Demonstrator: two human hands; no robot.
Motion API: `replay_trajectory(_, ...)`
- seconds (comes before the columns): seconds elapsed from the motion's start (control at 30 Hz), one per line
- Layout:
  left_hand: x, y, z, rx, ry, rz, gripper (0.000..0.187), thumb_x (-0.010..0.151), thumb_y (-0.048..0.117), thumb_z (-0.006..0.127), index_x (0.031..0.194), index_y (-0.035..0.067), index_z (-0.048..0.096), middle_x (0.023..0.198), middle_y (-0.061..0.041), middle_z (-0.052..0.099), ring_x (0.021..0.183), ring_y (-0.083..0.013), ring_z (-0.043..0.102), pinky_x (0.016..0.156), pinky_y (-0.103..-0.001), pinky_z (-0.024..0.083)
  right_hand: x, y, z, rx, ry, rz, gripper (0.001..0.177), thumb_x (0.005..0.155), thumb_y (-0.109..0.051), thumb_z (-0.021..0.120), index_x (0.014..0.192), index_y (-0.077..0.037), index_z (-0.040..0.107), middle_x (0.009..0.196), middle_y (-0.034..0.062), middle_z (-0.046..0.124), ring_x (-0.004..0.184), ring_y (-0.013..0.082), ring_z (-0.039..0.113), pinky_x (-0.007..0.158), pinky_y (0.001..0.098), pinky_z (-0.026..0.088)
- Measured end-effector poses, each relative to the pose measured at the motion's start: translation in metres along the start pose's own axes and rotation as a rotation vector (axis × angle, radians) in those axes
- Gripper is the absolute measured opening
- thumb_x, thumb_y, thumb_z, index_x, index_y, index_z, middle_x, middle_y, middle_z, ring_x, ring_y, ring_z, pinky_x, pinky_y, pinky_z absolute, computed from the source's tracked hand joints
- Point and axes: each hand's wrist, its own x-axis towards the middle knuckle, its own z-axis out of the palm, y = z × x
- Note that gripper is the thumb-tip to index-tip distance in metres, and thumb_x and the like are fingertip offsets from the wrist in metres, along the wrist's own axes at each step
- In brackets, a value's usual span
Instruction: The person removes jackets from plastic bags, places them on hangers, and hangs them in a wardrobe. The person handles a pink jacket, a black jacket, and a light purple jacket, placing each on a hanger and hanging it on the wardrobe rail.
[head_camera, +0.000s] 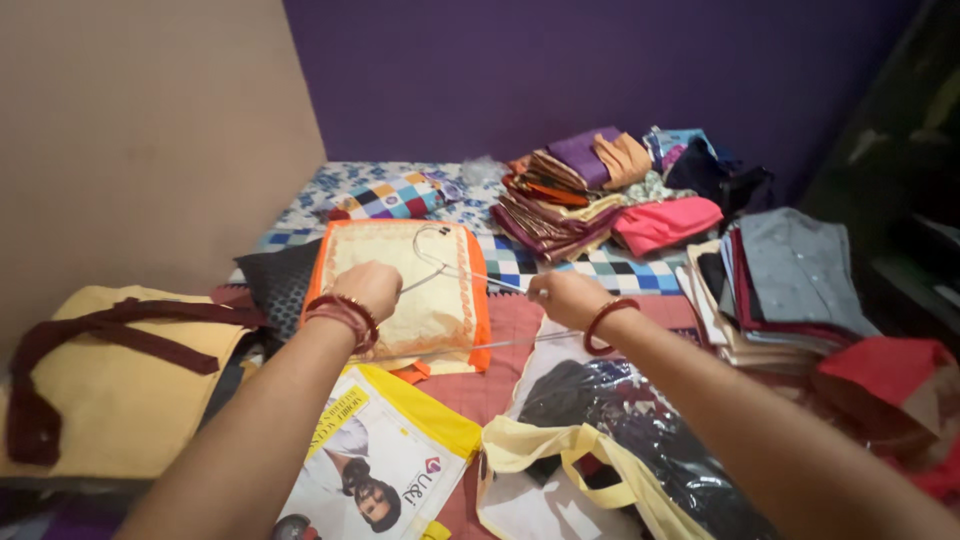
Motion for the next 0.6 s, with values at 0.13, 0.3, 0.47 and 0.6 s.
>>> replay_trajectory(0.13, -0.001, -0.015, 0.047, 0.033, -0.085, 0.002, 0.021, 0.088, 0.010, 0.061, 0.099, 0.011, 0.078, 0.104, -0.020, 0.074, 0.102, -0.0383, 0.072, 0.089, -0.049, 0.057, -0.004, -0.003, 0.054, -0.048, -0.068, 0.003, 0.026, 0.090, -0.018, 0.061, 0.111, -0.021, 0.076, 0.100, 0.0159, 0.075, 0.096, 0.0373, 0.070, 0.086, 0.0490, 0.054)
replay_trajectory(0.3, -0.014, -0.030, 0.114, 0.017, -0.165, -0.013, 0.023, 0.092, 0.013, 0.059, 0.109, 0.013, 0.075, 0.110, -0.019, 0.073, 0.107, -0.0369, 0.071, 0.092, -0.050, 0.056, -0.011, 0.003, 0.118, -0.115, -0.209, 0.039, 0.026, 0.096, -0.020, 0.059, 0.116, -0.022, 0.075, 0.099, 0.0165, 0.074, 0.094, 0.0373, 0.070, 0.085, 0.0487, 0.054)
replay_trajectory(0.47, -0.027, -0.044, 0.178, 0.076, -0.223, -0.014, 0.033, 0.091, 0.012, 0.059, 0.122, 0.016, 0.069, 0.116, -0.014, 0.074, 0.117, -0.0320, 0.067, 0.098, -0.052, 0.051, -0.024, 0.010, 0.190, 0.056, -0.177, 0.022, 0.033, 0.087, -0.009, 0.059, 0.113, -0.018, 0.076, 0.103, 0.0151, 0.076, 0.095, 0.0356, 0.072, 0.086, 0.0459, 0.056)
replay_trajectory(0.6, -0.039, -0.052, 0.219, 0.106, -0.312, -0.110, 0.032, 0.092, 0.017, 0.061, 0.123, 0.019, 0.067, 0.123, -0.009, 0.070, 0.117, -0.0288, 0.068, 0.103, -0.057, 0.045, -0.031, 0.011, 0.244, 0.090, -0.221, 0.101, 0.029, 0.090, -0.015, 0.061, 0.114, -0.020, 0.077, 0.102, 0.0164, 0.075, 0.095, 0.0364, 0.071, 0.085, 0.0463, 0.056)
